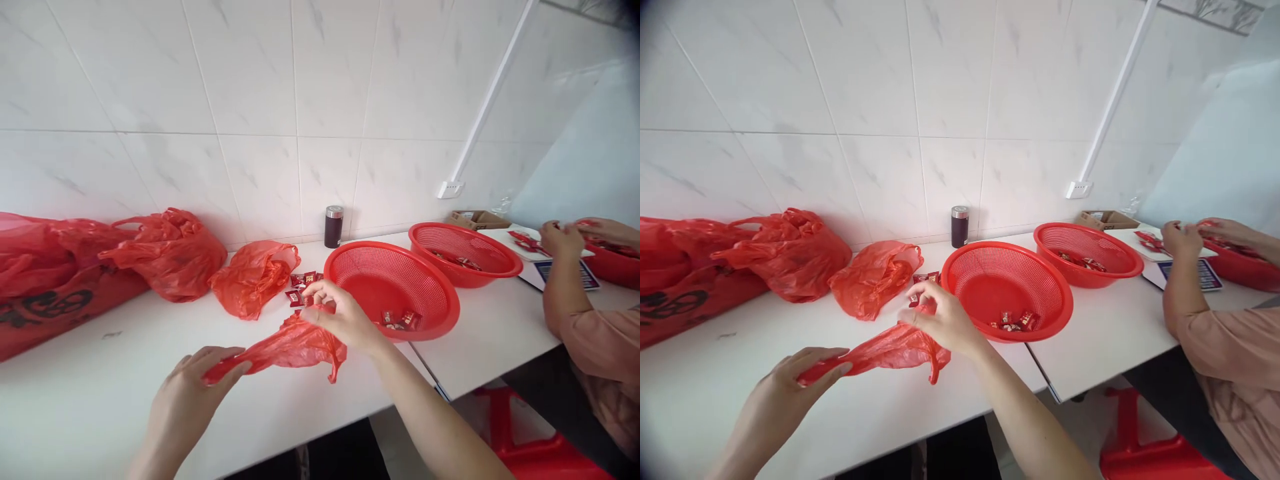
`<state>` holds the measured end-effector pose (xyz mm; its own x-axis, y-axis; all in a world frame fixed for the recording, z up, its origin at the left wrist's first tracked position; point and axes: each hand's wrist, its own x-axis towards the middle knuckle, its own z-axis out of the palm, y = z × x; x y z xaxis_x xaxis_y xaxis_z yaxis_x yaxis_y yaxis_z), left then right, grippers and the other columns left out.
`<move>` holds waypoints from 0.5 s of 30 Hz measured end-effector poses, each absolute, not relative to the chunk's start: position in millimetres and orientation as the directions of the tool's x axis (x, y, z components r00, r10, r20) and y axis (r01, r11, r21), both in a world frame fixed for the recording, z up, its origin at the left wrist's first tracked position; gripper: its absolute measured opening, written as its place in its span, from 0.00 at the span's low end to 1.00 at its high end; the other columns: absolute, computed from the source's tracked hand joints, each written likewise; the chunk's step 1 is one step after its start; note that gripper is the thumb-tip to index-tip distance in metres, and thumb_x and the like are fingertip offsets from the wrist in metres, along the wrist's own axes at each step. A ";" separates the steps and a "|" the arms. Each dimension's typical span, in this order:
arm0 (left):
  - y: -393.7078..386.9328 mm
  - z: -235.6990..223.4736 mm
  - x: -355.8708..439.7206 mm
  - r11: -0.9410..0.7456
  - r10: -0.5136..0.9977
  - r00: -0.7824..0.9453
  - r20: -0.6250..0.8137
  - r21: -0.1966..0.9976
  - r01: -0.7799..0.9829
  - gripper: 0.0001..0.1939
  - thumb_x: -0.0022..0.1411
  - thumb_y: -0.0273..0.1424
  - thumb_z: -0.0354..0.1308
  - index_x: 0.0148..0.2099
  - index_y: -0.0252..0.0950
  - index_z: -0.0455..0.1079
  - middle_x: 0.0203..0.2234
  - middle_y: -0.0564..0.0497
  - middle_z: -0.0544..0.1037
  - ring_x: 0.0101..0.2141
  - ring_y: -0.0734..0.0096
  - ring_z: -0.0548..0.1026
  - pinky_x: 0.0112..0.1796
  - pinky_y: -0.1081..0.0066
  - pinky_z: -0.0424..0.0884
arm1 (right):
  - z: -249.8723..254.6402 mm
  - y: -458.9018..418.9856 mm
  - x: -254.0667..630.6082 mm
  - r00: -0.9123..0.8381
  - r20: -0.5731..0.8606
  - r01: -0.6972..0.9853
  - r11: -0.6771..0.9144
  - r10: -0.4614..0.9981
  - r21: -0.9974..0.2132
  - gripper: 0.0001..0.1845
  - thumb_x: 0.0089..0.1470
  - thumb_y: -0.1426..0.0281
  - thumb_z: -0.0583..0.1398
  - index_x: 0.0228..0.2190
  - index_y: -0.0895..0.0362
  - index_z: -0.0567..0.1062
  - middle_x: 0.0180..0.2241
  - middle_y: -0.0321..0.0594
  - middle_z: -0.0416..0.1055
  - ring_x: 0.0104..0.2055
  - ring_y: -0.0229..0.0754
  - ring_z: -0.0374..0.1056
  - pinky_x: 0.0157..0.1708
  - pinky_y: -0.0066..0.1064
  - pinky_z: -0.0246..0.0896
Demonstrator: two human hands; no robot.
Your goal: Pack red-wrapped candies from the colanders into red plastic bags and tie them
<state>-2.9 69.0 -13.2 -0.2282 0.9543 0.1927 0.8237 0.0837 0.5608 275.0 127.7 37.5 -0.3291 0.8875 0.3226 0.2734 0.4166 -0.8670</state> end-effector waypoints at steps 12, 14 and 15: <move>79.1 -16.4 -18.9 0.136 0.883 -0.301 0.360 0.417 0.899 0.09 0.52 0.30 0.47 0.35 0.43 0.67 0.38 0.46 0.76 0.39 0.49 0.71 0.39 0.55 0.62 | 27.3 117.3 303.0 -0.440 0.237 0.663 0.491 0.866 -0.565 0.23 0.57 0.77 0.51 0.46 0.46 0.77 0.39 0.39 0.76 0.37 0.42 0.71 0.38 0.34 0.62; 76.8 -13.9 -26.5 0.144 0.913 -0.300 0.275 0.472 0.870 0.08 0.51 0.31 0.49 0.35 0.43 0.66 0.33 0.47 0.76 0.35 0.52 0.73 0.34 0.59 0.65 | 29.6 117.4 310.8 -0.395 0.206 0.713 0.440 0.895 -0.546 0.23 0.57 0.76 0.51 0.47 0.46 0.77 0.40 0.40 0.76 0.39 0.44 0.71 0.41 0.37 0.63; 73.9 -11.4 -26.9 0.117 0.947 -0.256 0.196 0.532 0.839 0.06 0.52 0.34 0.51 0.34 0.43 0.67 0.30 0.48 0.76 0.32 0.55 0.73 0.31 0.62 0.66 | 32.1 115.8 311.4 -0.379 0.212 0.739 0.433 0.901 -0.517 0.22 0.57 0.75 0.51 0.46 0.47 0.77 0.41 0.41 0.75 0.40 0.46 0.71 0.42 0.39 0.63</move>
